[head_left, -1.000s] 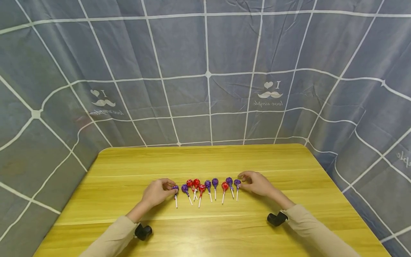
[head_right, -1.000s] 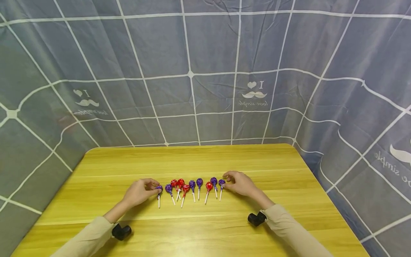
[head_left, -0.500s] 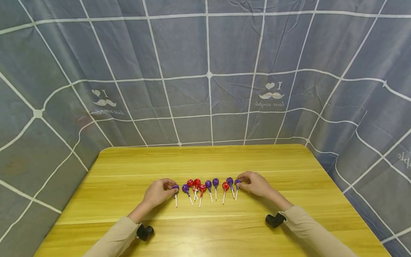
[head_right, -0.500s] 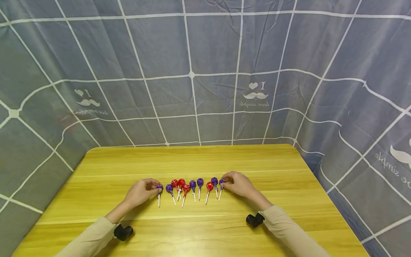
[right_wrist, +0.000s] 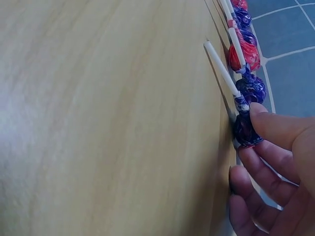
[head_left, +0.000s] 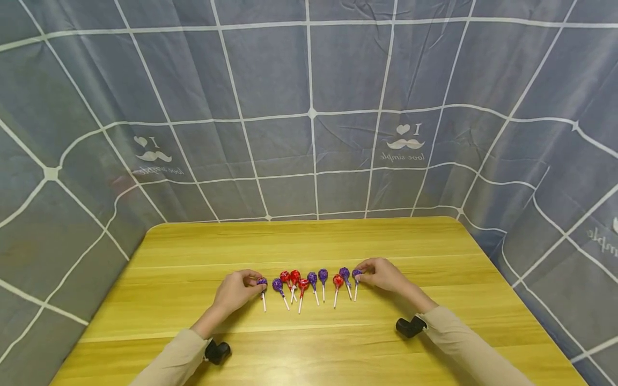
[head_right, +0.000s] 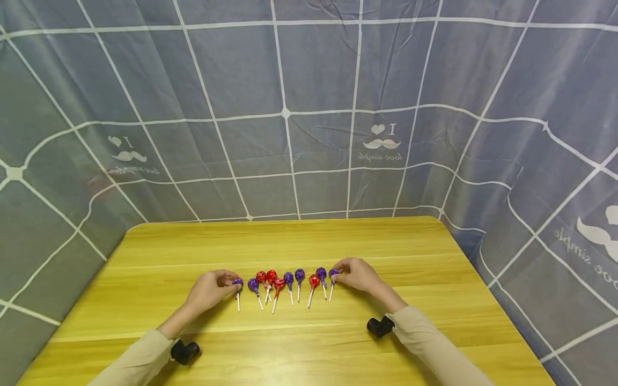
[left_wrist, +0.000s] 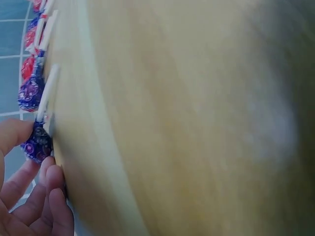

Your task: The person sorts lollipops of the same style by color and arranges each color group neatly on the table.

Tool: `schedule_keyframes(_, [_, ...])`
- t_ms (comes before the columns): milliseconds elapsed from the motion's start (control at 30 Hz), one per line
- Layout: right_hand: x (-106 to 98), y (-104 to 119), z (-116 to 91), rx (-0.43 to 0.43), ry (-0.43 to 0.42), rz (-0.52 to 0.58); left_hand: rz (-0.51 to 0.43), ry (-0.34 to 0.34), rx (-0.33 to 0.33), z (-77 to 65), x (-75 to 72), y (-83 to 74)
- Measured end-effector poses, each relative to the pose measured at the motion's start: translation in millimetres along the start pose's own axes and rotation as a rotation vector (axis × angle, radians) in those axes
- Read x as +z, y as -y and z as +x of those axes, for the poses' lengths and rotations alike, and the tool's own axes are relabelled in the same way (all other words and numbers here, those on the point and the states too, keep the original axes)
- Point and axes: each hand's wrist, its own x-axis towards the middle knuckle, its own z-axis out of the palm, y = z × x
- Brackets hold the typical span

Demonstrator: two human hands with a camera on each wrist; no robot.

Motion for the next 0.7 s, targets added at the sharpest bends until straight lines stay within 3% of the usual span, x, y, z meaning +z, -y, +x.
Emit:
schedule_keyframes(233, [-1.2, 3.4, 0.8, 0.038, 0.007, -0.031, 0.096, -0.015, 0.053, -0.6, 3.3, 0.1])
schedule_keyframes(700, [-2.9, 1.8, 3.3, 0.04, 0.047, 0.01, 0.045, 0.041, 0.038, 8.5, -5.0, 3.5])
